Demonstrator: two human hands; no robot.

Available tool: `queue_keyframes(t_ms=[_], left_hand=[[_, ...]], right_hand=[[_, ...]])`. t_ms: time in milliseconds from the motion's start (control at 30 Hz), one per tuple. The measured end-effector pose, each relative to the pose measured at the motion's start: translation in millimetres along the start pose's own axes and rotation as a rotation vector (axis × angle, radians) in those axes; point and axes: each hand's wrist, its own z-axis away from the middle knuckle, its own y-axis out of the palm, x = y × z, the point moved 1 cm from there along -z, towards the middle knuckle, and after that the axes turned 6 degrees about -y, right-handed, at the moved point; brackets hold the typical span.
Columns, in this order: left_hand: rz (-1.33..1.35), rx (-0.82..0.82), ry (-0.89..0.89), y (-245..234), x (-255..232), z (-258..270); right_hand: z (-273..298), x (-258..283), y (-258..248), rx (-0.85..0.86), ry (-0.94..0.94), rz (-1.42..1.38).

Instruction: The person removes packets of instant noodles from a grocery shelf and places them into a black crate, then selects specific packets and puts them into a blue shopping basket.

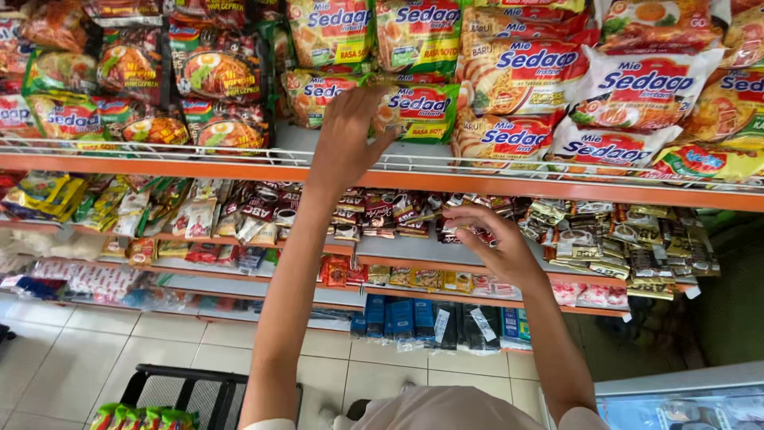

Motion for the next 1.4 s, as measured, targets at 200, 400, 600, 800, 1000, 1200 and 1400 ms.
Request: queue_keyframes(t_ms=[200,400,600,800,1000,1200,1400], left_hand=[[-0.234,0.2,0.08,30,45,-39],[-0.205,0.247,0.136,32,57,-54],[-0.182,0.307,0.182,25,55,-60],[-0.014,0.34,0.157,12,55,-65],[0.178,0.284,0.176,-19,42,-71],[0.623,0.232,-0.066,-55,19,-70],[0.962,0.187,-0.246,-62,1,-46]], right_hand=[[3,15,0,0.012,0.069,0.094],[13,1,6,-0.06,0.157,0.096],[20,-4,18,-0.101,0.21,0.014],[19,0,25,-0.157,0.174,0.008],[18,-3,29,-0.204,0.1,-0.042],[14,-10,26,-0.265,0.056,-0.138],[-9,3,26,-0.417,0.023,-0.127]])
